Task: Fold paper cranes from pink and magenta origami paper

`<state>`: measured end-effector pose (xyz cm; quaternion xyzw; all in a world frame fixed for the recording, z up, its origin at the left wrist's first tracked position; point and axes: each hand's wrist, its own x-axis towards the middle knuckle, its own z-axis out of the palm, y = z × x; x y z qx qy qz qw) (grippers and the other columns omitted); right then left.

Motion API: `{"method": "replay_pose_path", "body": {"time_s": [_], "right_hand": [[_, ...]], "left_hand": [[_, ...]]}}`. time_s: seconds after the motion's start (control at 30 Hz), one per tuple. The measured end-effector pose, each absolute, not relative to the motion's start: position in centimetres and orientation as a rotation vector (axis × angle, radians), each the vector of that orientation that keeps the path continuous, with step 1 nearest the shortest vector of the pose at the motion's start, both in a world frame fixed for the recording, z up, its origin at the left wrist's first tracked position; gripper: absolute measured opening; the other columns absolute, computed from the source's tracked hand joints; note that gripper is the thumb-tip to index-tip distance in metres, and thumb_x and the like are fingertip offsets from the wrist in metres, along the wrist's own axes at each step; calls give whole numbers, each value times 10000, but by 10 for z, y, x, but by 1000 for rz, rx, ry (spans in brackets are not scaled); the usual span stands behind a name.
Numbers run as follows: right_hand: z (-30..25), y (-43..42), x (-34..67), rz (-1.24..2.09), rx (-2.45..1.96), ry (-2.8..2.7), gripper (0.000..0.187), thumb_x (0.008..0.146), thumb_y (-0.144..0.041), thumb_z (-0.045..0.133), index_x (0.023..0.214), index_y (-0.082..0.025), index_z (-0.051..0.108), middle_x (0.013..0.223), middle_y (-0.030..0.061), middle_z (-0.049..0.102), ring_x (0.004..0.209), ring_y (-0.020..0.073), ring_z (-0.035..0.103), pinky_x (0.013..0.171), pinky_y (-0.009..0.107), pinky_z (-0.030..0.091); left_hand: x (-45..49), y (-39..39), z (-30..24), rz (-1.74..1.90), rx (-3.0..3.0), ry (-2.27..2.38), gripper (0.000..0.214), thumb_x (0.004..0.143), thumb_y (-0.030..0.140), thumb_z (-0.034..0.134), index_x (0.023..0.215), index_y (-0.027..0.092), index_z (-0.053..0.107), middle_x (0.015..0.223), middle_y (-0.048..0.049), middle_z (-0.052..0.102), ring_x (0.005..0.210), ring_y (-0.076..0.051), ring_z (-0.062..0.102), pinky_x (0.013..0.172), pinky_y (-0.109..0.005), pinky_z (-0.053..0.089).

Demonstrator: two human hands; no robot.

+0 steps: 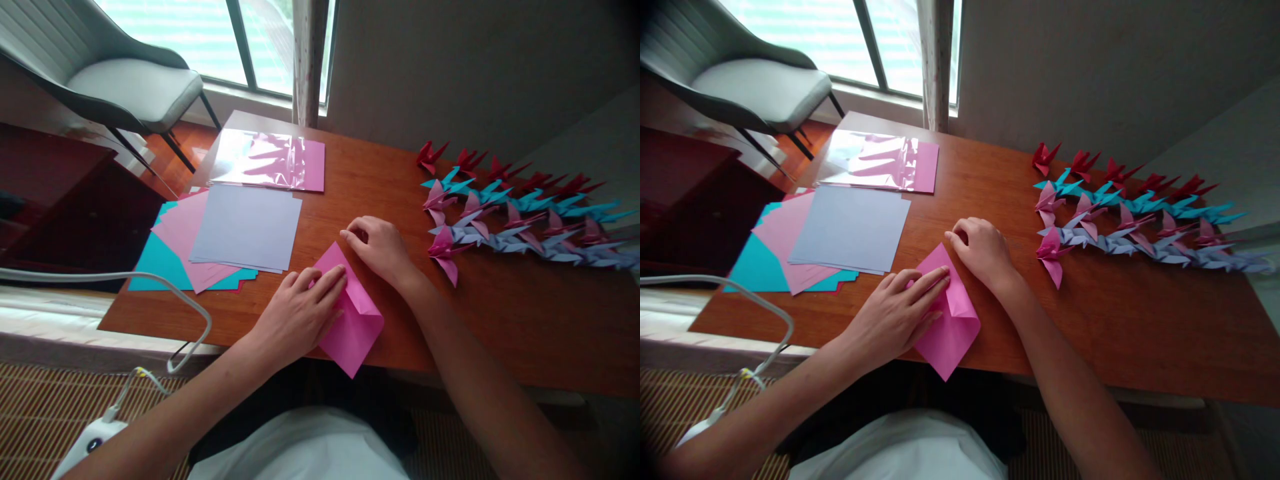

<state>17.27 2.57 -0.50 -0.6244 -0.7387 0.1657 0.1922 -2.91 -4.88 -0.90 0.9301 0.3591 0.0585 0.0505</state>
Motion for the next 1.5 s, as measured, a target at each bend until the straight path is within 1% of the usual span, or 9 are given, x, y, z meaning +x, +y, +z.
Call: {"method": "replay_pose_path", "body": {"time_s": [0.17, 0.3, 0.43, 0.53, 0.8, 0.93, 1.13, 1.33, 1.5], "right_hand": [[19, -22, 184, 795, -1623, -2043, 316, 965, -480, 568, 1111, -222, 676, 1012, 61, 729, 888, 208, 667, 747, 316, 492], [27, -56, 190, 759, -1691, -2099, 444, 890, -466, 673, 1259, -226, 617, 1174, 94, 699, 1027, 261, 665, 839, 371, 530], [9, -64, 197, 511, -1859, -2008, 257, 915, -309, 617, 1151, -217, 656, 994, 74, 722, 911, 259, 683, 807, 388, 533], [-5, -63, 201, 355, -1899, -1976, 221, 930, -288, 594, 1126, -212, 662, 951, 73, 718, 899, 271, 676, 821, 407, 519], [-6, -70, 189, -57, -1834, -2144, 319, 954, -180, 548, 1258, -227, 632, 1148, 126, 681, 1040, 309, 589, 864, 460, 428], [-5, -71, 179, -25, -1681, -2342, 333, 968, -108, 481, 1208, -227, 678, 1049, 99, 694, 938, 265, 575, 798, 421, 405], [-9, -74, 169, 81, -1681, -2347, 301, 1002, -258, 496, 1227, -184, 683, 1052, 108, 684, 930, 266, 580, 805, 425, 431], [-13, -82, 170, 107, -1713, -2304, 342, 1007, -326, 511, 1274, -173, 660, 1064, 123, 670, 940, 275, 584, 821, 420, 456], [-13, -87, 170, 107, -1747, -2296, 360, 1004, -277, 507, 1320, -167, 640, 1034, 115, 656, 913, 265, 573, 797, 409, 440]], "left_hand": [[-30, -50, -10, 247, 2804, 1108, 513, 1043, 337, 418, 1511, 130, 435, 1562, -108, 472, 1198, -283, 506, 960, -442, 460], [-32, -50, -12, 320, 2778, 1124, 521, 1027, 352, 454, 1477, 88, 462, 1521, -181, 493, 1210, -309, 520, 970, -458, 475], [-34, -51, -11, 339, 2772, 1089, 440, 1019, 301, 465, 1413, 120, 539, 1466, -149, 554, 1191, -306, 537, 967, -455, 480], [-35, -51, -11, 363, 2766, 1113, 405, 1011, 270, 471, 1377, 129, 574, 1489, -145, 535, 1210, -312, 523, 966, -466, 476], [-34, -52, -14, 370, 2763, 1166, 370, 1014, 262, 476, 1350, 168, 596, 1475, -90, 572, 1211, -303, 528, 943, -467, 458], [-34, -52, -13, 393, 2753, 1184, 375, 1015, 274, 477, 1360, 180, 588, 1488, -71, 565, 1241, -308, 519, 988, -477, 444], [-35, -52, -6, 506, 2606, 1485, 479, 987, 331, 520, 1423, 134, 498, 1473, -149, 554, 1278, -340, 516, 1033, -501, 456], [-30, -46, -1, 584, 2445, 1645, 546, 970, 329, 555, 1462, 145, 407, 1215, -140, 687, 1062, -287, 661, 861, -402, 548], [-23, -41, -1, 750, 2195, 1630, 344, 930, 206, 586, 1274, 210, 594, 950, -25, 682, 770, -154, 663, 671, -259, 504]]}}
